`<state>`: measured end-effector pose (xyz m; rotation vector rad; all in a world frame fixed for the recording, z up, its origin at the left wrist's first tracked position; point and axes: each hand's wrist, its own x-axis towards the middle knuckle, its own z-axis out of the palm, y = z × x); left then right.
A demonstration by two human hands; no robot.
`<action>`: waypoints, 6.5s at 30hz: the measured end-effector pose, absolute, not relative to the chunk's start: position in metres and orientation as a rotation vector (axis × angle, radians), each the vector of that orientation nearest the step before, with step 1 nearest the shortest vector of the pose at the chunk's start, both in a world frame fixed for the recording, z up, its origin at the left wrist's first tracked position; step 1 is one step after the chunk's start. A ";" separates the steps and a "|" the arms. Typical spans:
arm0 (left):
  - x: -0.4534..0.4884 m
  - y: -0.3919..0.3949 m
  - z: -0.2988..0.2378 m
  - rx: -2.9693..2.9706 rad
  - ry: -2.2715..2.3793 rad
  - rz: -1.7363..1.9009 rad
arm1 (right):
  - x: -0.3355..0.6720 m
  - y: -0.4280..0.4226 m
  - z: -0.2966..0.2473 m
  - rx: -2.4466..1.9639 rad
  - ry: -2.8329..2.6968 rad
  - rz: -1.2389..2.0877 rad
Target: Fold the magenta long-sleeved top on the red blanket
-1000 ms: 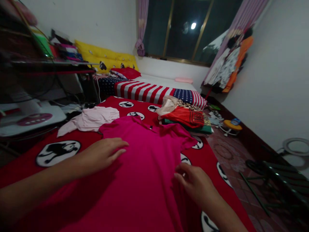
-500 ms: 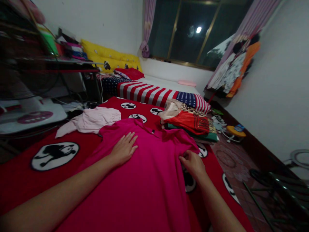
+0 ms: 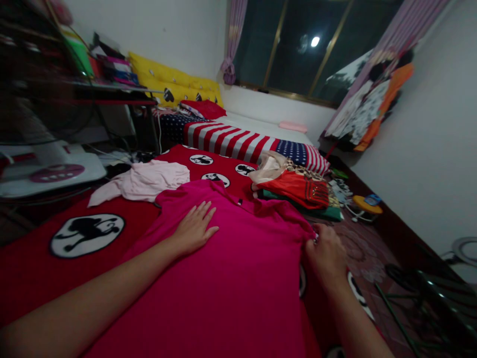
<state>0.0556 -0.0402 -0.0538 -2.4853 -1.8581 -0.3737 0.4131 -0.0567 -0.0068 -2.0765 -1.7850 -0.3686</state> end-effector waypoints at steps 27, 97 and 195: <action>0.056 -0.043 -0.053 -2.523 -1.892 -0.469 | 0.311 0.038 -0.033 -1.397 -2.400 -0.209; -0.048 -0.014 0.000 -1.814 -2.673 -0.694 | 0.241 -0.029 -0.064 -1.196 -2.014 0.470; -0.067 0.028 -0.004 -1.831 -2.248 -1.024 | 0.238 -0.034 -0.058 -1.155 -1.441 0.920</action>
